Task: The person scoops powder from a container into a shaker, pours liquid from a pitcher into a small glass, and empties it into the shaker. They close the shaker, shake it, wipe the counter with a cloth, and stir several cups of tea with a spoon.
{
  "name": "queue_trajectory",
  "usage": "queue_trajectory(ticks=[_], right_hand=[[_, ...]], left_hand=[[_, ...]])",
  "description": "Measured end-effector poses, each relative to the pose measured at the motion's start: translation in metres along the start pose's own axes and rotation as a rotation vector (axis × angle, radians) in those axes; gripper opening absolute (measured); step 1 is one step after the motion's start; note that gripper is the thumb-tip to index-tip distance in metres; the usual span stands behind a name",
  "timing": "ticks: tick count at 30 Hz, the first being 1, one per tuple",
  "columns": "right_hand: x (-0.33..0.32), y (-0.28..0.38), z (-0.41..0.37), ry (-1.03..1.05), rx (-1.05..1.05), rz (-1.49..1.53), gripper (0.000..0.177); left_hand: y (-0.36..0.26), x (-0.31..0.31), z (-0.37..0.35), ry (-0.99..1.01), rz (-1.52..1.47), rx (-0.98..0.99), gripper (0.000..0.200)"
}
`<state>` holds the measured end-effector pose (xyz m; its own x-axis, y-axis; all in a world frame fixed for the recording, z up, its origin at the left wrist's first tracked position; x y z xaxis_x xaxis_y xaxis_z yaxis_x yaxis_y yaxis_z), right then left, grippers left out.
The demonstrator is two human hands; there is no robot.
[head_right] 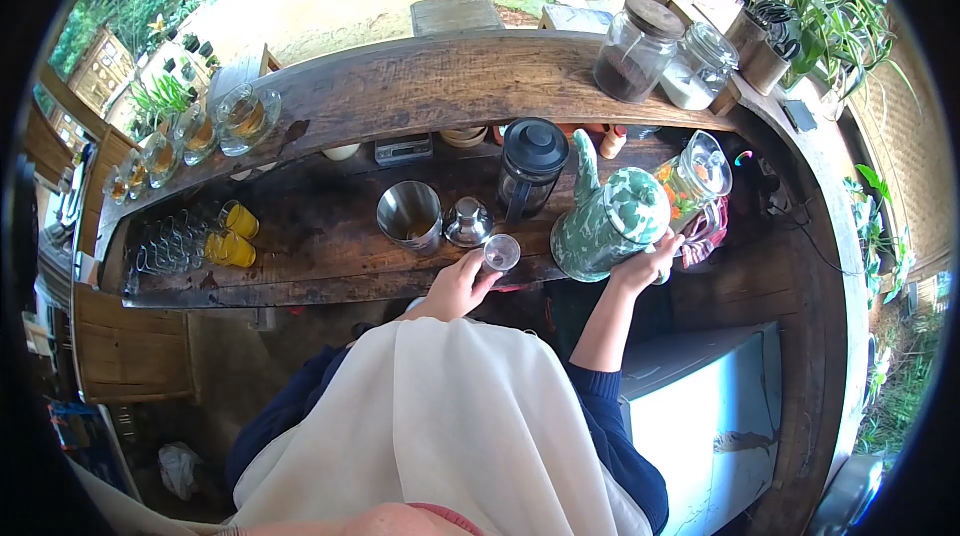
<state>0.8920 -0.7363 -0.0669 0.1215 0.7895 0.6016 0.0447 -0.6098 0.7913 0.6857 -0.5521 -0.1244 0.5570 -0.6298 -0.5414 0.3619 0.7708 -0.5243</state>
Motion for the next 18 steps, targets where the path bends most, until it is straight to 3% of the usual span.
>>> queue_trajectory(ticks=[18], right_hand=[[-0.029,0.026,-0.015,0.245,0.033,-0.151,0.049]], left_hand=[[0.002,0.002,0.000,-0.004,-0.001,0.017,0.034]])
Point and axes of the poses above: each hand's wrist, its own z-axis towards the middle knuckle, its own x-axis out of the palm, y = z × x, the point moved 1 cm from there along z, towards the middle knuckle, and after that the axes turned 15 degrees about x, right-handed, at the moved point
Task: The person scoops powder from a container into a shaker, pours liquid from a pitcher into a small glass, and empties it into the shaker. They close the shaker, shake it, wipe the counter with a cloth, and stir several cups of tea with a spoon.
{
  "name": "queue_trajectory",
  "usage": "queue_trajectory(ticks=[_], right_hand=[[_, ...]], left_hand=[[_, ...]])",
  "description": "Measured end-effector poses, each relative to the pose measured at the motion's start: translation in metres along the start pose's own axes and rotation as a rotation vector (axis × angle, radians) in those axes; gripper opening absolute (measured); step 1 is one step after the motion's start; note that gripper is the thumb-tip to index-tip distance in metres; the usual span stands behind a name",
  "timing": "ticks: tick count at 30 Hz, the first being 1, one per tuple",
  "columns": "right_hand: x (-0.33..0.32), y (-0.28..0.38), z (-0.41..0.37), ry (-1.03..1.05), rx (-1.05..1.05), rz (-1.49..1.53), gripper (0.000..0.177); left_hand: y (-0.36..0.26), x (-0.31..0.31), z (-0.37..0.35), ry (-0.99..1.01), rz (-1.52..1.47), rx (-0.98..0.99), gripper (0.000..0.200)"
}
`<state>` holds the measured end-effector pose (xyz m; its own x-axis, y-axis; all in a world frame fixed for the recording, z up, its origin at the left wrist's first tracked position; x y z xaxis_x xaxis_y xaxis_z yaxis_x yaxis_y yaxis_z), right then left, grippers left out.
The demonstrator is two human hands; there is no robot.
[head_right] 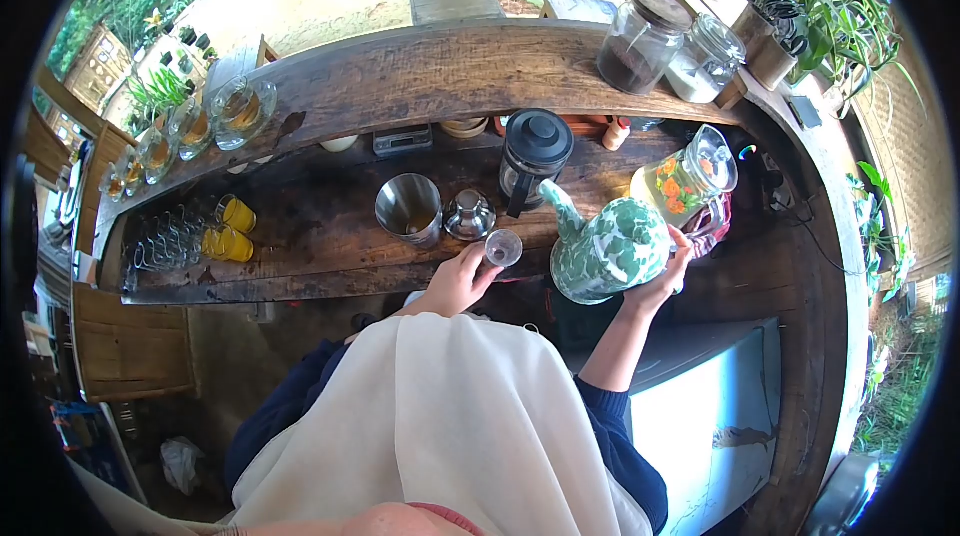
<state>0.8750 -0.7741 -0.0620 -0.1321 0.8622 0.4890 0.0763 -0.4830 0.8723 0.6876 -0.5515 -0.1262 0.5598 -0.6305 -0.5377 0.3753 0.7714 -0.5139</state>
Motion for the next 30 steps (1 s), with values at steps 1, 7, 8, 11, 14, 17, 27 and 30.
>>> queue_trajectory(ticks=[1,7,8,11,14,17,27,30], right_hand=[[0.005,0.005,-0.003,-0.010,0.005,-0.013,0.049],[0.004,0.017,-0.009,0.054,-0.003,-0.129,0.050],[0.004,0.017,-0.010,0.070,-0.015,-0.149,0.050],[0.000,0.023,-0.010,0.064,-0.010,-0.209,0.050],[0.002,0.033,-0.010,0.074,-0.001,-0.291,0.049],[0.012,0.044,-0.014,0.150,-0.009,-0.356,0.046],[0.034,0.065,-0.015,0.274,0.001,-0.576,0.042],[0.038,0.065,-0.015,0.332,0.014,-0.585,0.045]], left_hand=[[-0.001,-0.001,0.001,0.006,0.007,-0.006,0.034],[-0.004,-0.003,0.003,0.019,-0.044,-0.057,0.036],[-0.004,-0.004,0.003,0.018,-0.044,-0.059,0.036],[-0.005,-0.006,0.004,0.027,-0.053,-0.058,0.035],[-0.005,-0.006,0.004,0.040,-0.057,-0.066,0.035],[-0.006,-0.006,0.004,0.036,-0.053,-0.067,0.035],[-0.005,-0.005,0.004,0.036,-0.054,-0.078,0.035],[-0.005,-0.005,0.004,0.029,-0.066,-0.072,0.035]])
Point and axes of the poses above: each hand's wrist, its own z-axis towards the middle knuckle, its own x-axis out of the palm, y = z × x, the point moved 1 cm from there along z, towards the middle knuckle, and after that the axes turned 15 degrees about x, right-handed, at the moved point
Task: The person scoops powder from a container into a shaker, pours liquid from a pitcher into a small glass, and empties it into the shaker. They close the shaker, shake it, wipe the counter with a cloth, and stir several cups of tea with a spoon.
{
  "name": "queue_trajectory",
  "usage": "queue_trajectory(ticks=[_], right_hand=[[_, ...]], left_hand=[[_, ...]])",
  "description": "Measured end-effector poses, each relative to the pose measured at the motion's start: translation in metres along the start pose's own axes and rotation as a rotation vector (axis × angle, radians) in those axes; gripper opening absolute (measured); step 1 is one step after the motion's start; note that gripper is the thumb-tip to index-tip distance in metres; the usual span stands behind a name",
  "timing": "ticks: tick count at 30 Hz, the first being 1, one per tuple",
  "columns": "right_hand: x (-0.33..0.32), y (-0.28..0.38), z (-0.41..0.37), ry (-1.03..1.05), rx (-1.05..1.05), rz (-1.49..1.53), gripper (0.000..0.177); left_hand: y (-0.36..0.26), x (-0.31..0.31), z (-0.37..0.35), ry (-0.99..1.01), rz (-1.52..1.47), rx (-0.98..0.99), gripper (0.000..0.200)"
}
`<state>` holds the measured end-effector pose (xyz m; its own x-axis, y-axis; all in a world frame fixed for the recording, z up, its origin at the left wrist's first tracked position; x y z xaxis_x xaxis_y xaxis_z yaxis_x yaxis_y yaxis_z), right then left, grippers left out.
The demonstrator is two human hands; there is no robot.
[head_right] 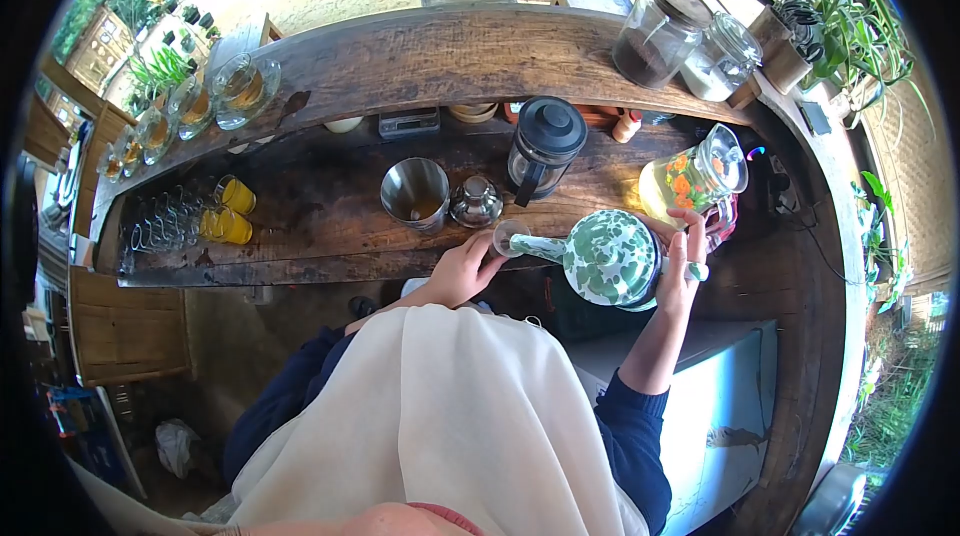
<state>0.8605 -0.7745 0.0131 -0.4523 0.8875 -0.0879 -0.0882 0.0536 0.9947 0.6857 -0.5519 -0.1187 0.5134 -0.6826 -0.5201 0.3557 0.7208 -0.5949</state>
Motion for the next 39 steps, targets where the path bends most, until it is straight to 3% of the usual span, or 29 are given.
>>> queue_trajectory(ticks=[6,8,27,39], right_hand=[[0.004,0.004,0.006,0.069,-0.050,-0.066,0.049],[0.002,0.003,0.007,0.038,-0.077,-0.127,0.060],[-0.004,0.002,0.016,0.069,-0.108,-0.223,0.058],[-0.013,-0.022,0.009,-0.090,-0.019,0.034,0.056]], left_hand=[[0.003,0.002,-0.002,-0.021,0.036,0.060,0.036],[0.003,0.003,-0.002,-0.021,0.045,0.067,0.036],[0.005,0.005,-0.003,-0.039,0.050,0.082,0.035],[0.004,0.004,-0.002,-0.030,0.039,0.055,0.031]])
Point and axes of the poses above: each hand's wrist, its own z-axis towards the middle knuckle, its own x-axis out of the palm, y = z × x, the point moved 1 cm from there along z, towards the middle knuckle, and after that the axes turned 15 degrees about x, right-handed, at the moved point
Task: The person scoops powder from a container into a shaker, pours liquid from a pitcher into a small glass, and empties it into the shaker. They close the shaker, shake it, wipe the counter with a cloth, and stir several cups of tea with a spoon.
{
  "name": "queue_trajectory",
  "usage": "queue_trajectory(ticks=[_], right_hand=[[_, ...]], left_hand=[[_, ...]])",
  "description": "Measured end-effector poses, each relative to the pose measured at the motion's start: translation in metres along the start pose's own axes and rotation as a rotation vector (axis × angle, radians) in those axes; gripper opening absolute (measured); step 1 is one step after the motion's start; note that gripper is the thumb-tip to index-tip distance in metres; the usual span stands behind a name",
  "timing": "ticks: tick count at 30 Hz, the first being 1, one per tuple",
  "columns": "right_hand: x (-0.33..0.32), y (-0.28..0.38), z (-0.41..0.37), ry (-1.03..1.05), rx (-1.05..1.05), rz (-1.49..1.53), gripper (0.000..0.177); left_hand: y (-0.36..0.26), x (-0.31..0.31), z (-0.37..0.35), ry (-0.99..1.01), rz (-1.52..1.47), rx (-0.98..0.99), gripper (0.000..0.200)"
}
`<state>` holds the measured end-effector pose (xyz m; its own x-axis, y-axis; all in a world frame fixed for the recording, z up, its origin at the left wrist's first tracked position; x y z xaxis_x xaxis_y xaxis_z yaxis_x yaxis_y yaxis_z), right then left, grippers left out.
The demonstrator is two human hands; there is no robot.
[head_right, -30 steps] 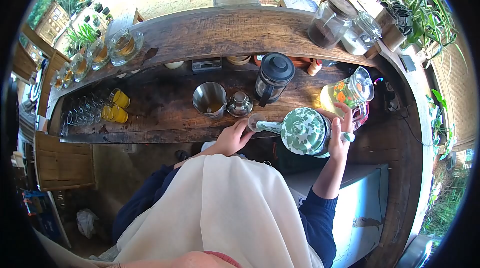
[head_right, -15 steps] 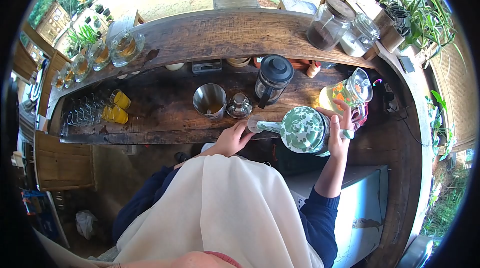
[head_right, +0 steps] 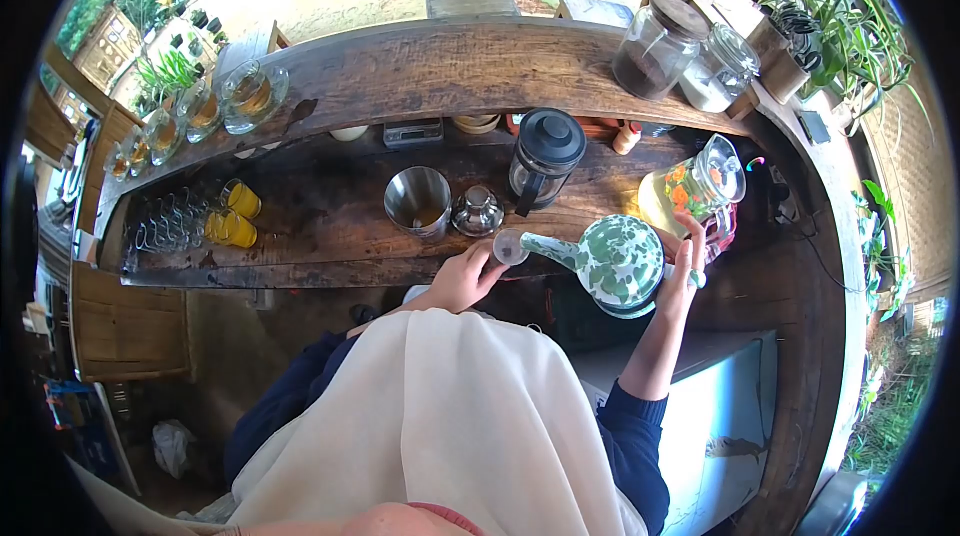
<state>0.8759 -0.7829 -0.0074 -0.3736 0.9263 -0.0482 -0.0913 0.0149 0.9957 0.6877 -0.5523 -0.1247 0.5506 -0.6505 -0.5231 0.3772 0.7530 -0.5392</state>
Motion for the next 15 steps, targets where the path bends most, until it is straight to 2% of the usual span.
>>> queue_trajectory(ticks=[5,7,15], right_hand=[[-0.010,-0.023,0.005,-0.025,0.041,0.176,0.057],[-0.009,-0.028,0.007,-0.095,0.066,0.371,0.055],[-0.006,-0.050,0.022,-0.284,0.060,0.572,0.048]], left_hand=[[0.001,0.001,-0.001,-0.004,0.009,0.005,0.031],[0.001,0.001,-0.002,-0.001,0.017,0.010,0.032],[0.004,0.004,-0.005,0.003,0.049,0.031,0.033]])
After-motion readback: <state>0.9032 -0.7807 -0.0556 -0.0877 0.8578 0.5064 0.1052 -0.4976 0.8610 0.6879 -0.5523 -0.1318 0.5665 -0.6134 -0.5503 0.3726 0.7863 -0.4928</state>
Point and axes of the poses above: each hand's wrist, its own z-axis towards the middle knuckle, its own x-axis out of the palm, y = z × x, the point moved 1 cm from there along z, towards the middle knuckle, and after that the axes turned 15 degrees about x, right-handed, at the moved point
